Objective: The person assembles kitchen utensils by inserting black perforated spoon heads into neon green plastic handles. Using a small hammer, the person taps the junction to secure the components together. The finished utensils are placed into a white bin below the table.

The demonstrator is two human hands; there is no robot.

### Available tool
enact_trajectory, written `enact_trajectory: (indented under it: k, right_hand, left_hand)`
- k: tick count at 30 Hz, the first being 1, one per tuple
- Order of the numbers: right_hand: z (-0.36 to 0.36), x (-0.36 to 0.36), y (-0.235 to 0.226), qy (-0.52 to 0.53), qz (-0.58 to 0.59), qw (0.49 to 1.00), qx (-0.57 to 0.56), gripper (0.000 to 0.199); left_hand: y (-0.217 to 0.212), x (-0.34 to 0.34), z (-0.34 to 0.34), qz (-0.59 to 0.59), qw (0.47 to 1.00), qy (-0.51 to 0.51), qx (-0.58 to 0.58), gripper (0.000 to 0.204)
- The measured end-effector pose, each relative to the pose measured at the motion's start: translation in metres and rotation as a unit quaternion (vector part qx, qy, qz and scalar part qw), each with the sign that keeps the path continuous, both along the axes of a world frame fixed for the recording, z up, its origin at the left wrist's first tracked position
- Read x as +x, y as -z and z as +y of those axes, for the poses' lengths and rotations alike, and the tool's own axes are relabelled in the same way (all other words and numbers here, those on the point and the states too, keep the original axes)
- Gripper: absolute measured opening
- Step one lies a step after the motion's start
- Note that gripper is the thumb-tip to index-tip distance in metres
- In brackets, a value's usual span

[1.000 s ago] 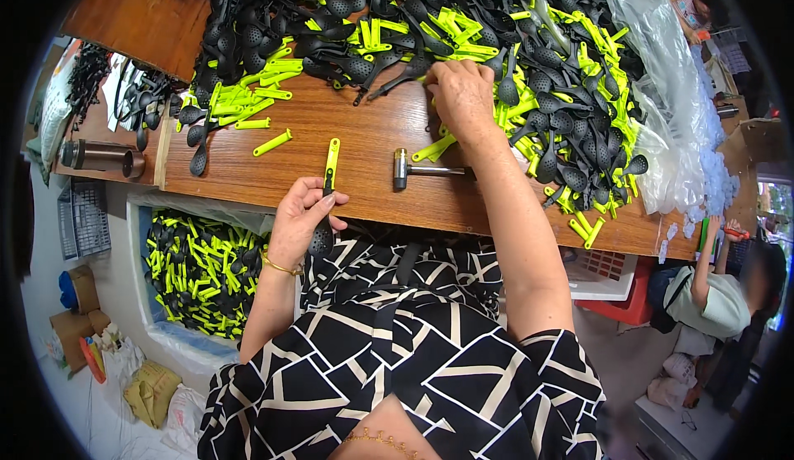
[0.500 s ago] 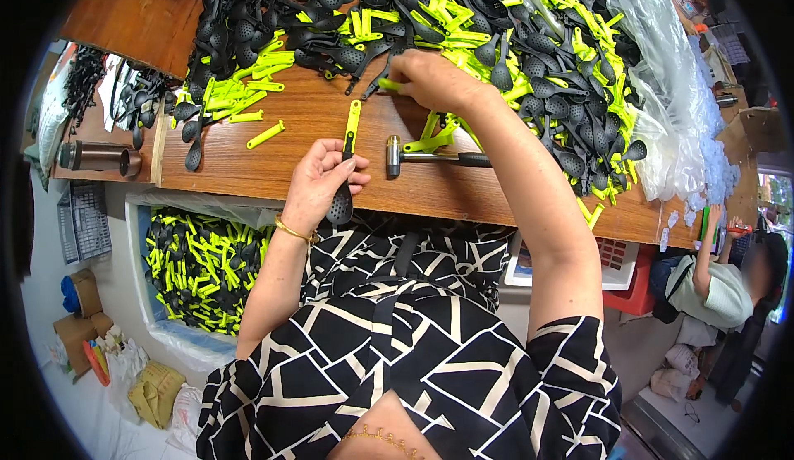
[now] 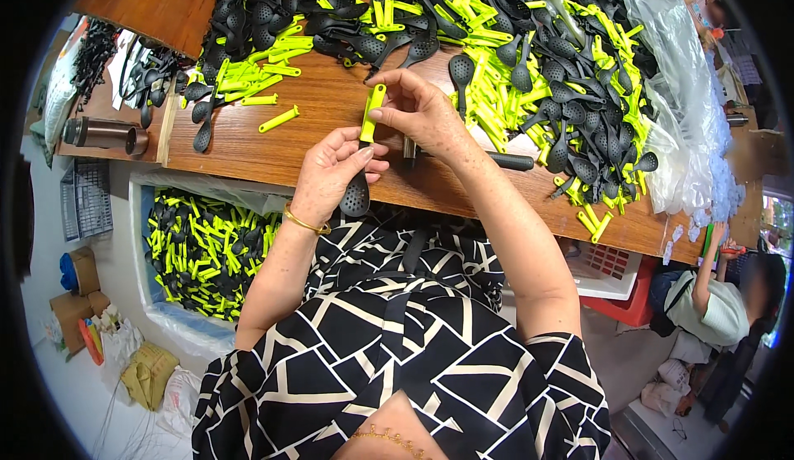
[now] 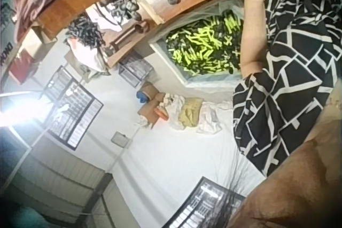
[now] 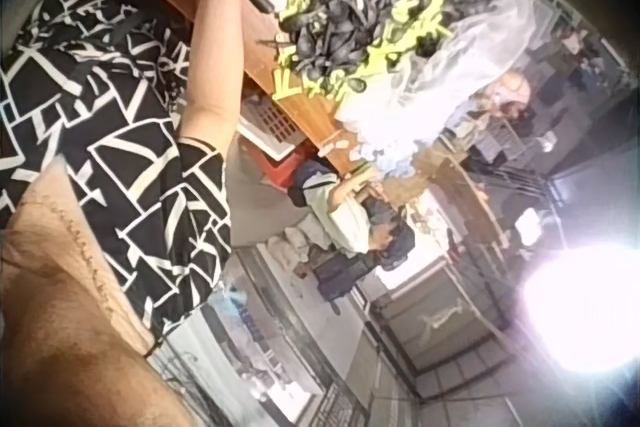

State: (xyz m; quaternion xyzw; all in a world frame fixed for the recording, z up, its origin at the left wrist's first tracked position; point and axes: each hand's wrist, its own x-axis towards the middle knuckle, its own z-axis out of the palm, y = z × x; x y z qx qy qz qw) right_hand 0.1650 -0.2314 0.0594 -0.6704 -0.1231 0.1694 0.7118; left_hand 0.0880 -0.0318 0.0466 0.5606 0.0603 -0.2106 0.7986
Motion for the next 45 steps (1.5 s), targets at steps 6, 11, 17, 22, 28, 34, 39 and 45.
enact_trajectory:
  k: [6, 11, 17, 22, 28, 34, 39, 45]
  right_hand:
    - [-0.003, -0.008, 0.002, -0.016, 0.000, 0.998, -0.062, 0.039]
    - [-0.004, -0.013, -0.002, 0.003, 0.005, 0.999, -0.035, 0.036]
    - [-0.072, -0.004, -0.008, 0.179, -0.063, 0.980, -0.062, 0.028]
    - [-0.145, -0.012, -0.001, 0.231, -0.013, 0.953, -0.195, 0.017]
    - [-0.128, -0.020, -0.004, 0.240, -0.390, 0.767, -0.449, 0.022]
    - [-0.043, -0.042, -0.025, 0.060, -0.456, 0.800, -0.386, 0.018]
    - [-0.083, -0.077, -0.015, 0.088, -0.380, 0.799, -0.457, 0.025]
    - [-0.095, -0.084, -0.014, 0.080, -0.390, 0.742, -0.539, 0.020]
  left_hand:
    - [0.005, -0.007, -0.003, 0.018, 1.000, -0.004, -0.004, 0.032]
    - [0.008, -0.009, -0.001, -0.008, 1.000, 0.001, 0.026, 0.034]
    - [0.016, 0.008, 0.016, -0.001, 0.997, -0.004, 0.081, 0.030]
    - [0.012, 0.015, 0.014, -0.018, 0.994, 0.003, 0.110, 0.027]
    - [0.009, 0.022, 0.016, -0.031, 0.996, 0.002, 0.079, 0.026]
    - [0.011, 0.007, 0.013, -0.107, 0.983, -0.030, 0.146, 0.037]
    - [-0.003, -0.018, 0.046, -0.015, 0.985, -0.053, 0.161, 0.030]
    - [0.006, -0.064, 0.080, 0.069, 0.985, -0.090, 0.131, 0.027]
